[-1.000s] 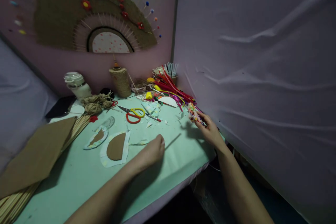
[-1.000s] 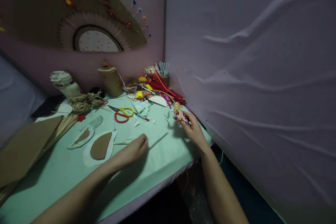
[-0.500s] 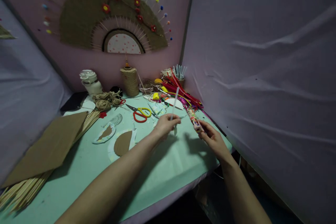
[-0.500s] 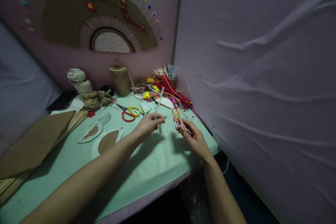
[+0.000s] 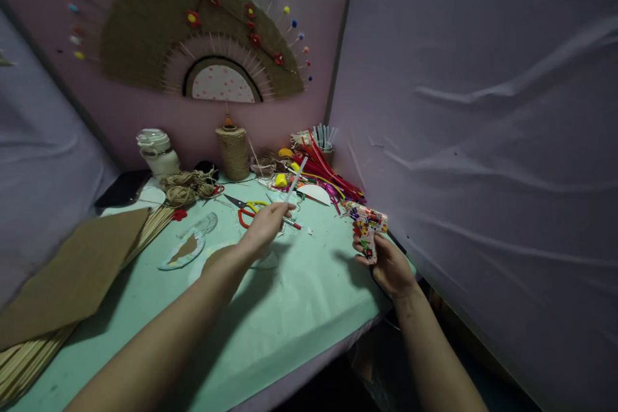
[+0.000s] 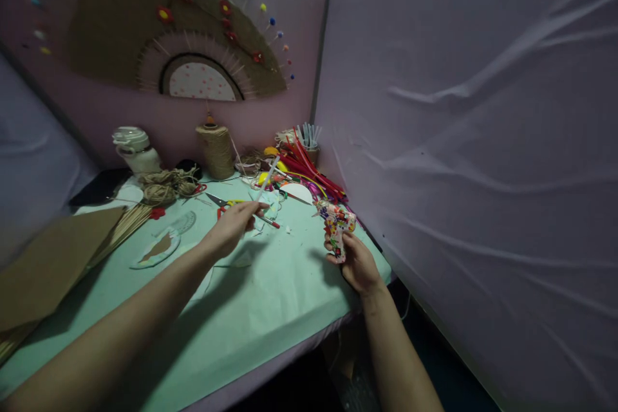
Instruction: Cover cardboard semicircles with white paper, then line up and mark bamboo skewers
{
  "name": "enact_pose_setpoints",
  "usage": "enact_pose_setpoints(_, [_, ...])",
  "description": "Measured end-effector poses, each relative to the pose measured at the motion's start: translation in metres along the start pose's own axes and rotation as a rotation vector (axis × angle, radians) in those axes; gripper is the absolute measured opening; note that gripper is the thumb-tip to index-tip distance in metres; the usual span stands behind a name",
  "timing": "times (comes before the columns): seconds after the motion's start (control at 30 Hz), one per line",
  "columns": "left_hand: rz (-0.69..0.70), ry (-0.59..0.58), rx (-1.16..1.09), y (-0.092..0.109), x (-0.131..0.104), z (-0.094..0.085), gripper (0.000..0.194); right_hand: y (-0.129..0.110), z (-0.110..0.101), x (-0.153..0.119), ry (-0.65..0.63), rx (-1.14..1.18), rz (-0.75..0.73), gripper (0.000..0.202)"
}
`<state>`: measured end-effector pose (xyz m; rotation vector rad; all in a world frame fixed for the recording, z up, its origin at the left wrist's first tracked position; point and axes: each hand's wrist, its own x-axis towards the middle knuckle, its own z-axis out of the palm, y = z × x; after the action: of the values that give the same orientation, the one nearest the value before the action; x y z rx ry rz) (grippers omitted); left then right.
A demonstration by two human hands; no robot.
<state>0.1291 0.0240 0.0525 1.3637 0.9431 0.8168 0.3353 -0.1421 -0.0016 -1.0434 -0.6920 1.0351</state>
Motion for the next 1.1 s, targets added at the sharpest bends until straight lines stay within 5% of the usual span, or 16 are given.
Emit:
enact_pose_setpoints(0.2, [-0.31,-0.531,-0.323,0.005,-0.099,0.03,0.032,0.002,0.003,0.003,0.001,0.134,0.056,0.024])
enact_pose_setpoints(0.33, [-0.481,-0.703,-0.527,-0.002,-0.148,0.061,0.034,0.007,0.011,0.006,-0.058,0.179,0.057,0.027])
enact_pose_setpoints(0.6, [-0.605,-0.732,-0.776,-0.012,-0.172,0.101,0.048,0.023,0.031,0.01,0.098,-0.037,-0.129,0.028])
enact_pose_setpoints(0.83, [-0.583,-0.574,-0.864,-0.01,-0.175,0.104,0.045,0.023,0.045,0.005,0.248,-0.336,-0.308,0.02])
enact_pose_setpoints(1.1, [-0.539,-0.596,-0.886,-0.008,-0.175,0.098,0.031,0.03,0.042,0.005,0.262,-0.261,-0.309,0.024])
